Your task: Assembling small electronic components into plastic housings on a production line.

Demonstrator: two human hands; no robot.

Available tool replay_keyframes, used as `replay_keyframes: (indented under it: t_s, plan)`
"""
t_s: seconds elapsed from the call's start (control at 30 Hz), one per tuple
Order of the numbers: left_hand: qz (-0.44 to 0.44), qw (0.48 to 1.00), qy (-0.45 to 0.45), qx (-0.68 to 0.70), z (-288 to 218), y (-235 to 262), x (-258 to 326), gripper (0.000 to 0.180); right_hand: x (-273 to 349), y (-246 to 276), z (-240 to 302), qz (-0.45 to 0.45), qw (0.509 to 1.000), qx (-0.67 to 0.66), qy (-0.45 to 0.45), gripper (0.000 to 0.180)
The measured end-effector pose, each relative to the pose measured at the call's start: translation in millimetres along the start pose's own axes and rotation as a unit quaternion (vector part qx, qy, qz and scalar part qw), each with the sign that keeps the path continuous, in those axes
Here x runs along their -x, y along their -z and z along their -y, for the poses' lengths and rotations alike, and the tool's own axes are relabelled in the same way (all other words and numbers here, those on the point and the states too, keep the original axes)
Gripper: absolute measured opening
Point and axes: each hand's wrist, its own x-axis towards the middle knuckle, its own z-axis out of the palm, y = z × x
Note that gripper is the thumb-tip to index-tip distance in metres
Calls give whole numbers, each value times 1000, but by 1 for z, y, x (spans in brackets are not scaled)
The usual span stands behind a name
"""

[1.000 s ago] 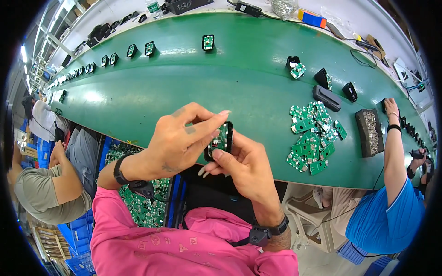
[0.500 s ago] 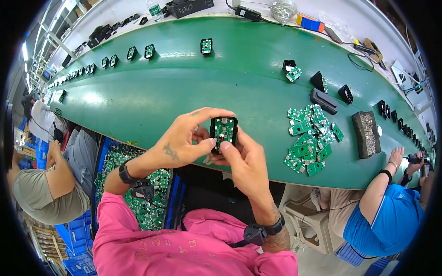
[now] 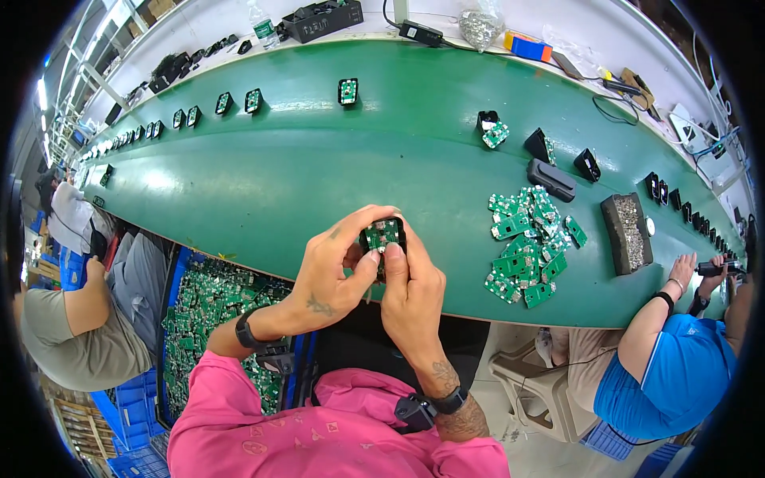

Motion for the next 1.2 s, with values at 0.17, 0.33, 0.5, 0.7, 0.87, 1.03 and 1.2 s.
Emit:
replay_keyframes:
  t_s: [0.17, 0.33, 0.5, 0.7, 0.87, 1.03, 1.2]
  plan:
    - [16, 999, 47, -12, 19, -4, -8, 47, -11, -5, -21, 32, 997, 15, -64, 35]
    - [65, 872, 303, 379, 44, 27, -28, 39, -22, 12, -6, 136, 950, -238, -149, 46]
    - [114, 791, 322, 508, 15, 37, -29, 30, -17, 20, 12, 147, 952, -261, -69, 57]
    - [102, 788, 323, 515, -6, 32, -24, 45, -10, 21, 24, 107, 970, -211, -47, 54]
    - [94, 786, 327, 517, -9, 30, -21, 46, -8, 24, 27, 98, 975, -195, -52, 52]
    - [102, 793, 325, 506, -16, 35, -20, 54, -8, 24, 26, 95, 975, -196, -54, 51]
    - [157, 918, 203, 301, 2, 36, -26, 67, -8, 28, 10, 94, 989, -116, 22, 49]
